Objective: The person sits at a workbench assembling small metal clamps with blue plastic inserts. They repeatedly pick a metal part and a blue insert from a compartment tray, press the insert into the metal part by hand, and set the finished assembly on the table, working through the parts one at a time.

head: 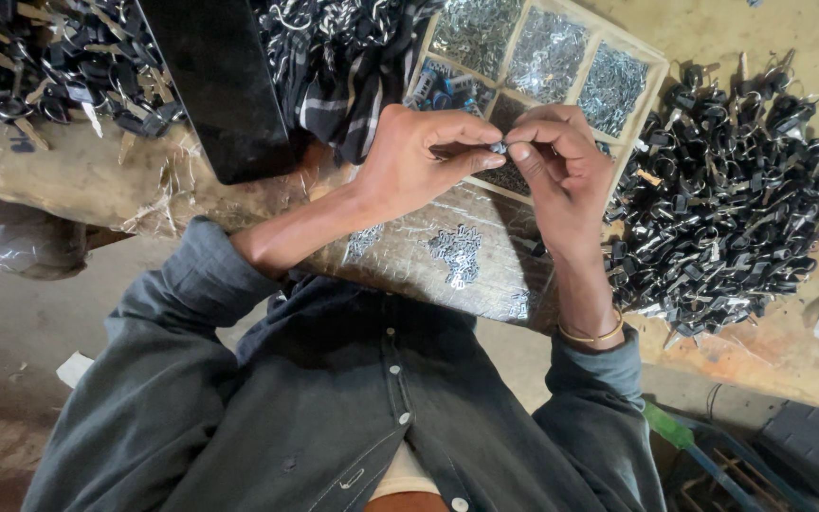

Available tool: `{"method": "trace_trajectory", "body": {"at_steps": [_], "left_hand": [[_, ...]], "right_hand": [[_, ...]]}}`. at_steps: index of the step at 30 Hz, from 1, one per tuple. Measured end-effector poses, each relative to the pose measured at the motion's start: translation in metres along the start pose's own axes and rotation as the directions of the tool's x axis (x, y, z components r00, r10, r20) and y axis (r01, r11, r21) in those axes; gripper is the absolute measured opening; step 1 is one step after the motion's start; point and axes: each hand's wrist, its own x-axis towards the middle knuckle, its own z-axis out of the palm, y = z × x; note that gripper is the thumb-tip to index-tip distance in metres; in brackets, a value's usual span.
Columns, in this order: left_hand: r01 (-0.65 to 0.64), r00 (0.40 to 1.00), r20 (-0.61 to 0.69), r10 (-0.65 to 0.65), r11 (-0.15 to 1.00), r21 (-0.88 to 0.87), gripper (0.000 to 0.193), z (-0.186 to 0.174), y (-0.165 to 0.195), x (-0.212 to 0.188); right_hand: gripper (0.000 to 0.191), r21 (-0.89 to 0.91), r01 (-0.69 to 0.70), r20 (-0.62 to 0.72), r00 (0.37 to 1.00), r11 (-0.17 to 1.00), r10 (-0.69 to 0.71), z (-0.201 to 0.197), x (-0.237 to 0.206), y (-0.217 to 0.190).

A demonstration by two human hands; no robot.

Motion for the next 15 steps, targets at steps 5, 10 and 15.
{"method": "trace_trajectory", "body": {"at_steps": [5,10,15], "left_hand": [[-0.02,1.0,-0.012,0.02,1.0,0.022,0.022,0.0014,-0.0025,-0.0024],[-0.052,0.998,-0.03,0.052,0.998,0.023,0.022,0.0023,-0.0043,-0.0025],[-0.042,0.999,-0.017,0.042,0.999,0.02,0.022,0.0012,-0.0031,-0.0018]], "right_hand": [[0.013,-0.366,0.22,0.056,0.975,0.904,-0.214,0.0,-0.001,-0.0108],[0.014,-0.301,0.212,0.014,0.976,0.93,-0.218,-0.0036,-0.0003,-0.0087],[0.011,-0.009,0.035,-0.049,0.998,0.999,-0.036,-0.0085,-0.0015,-0.0036]]}}
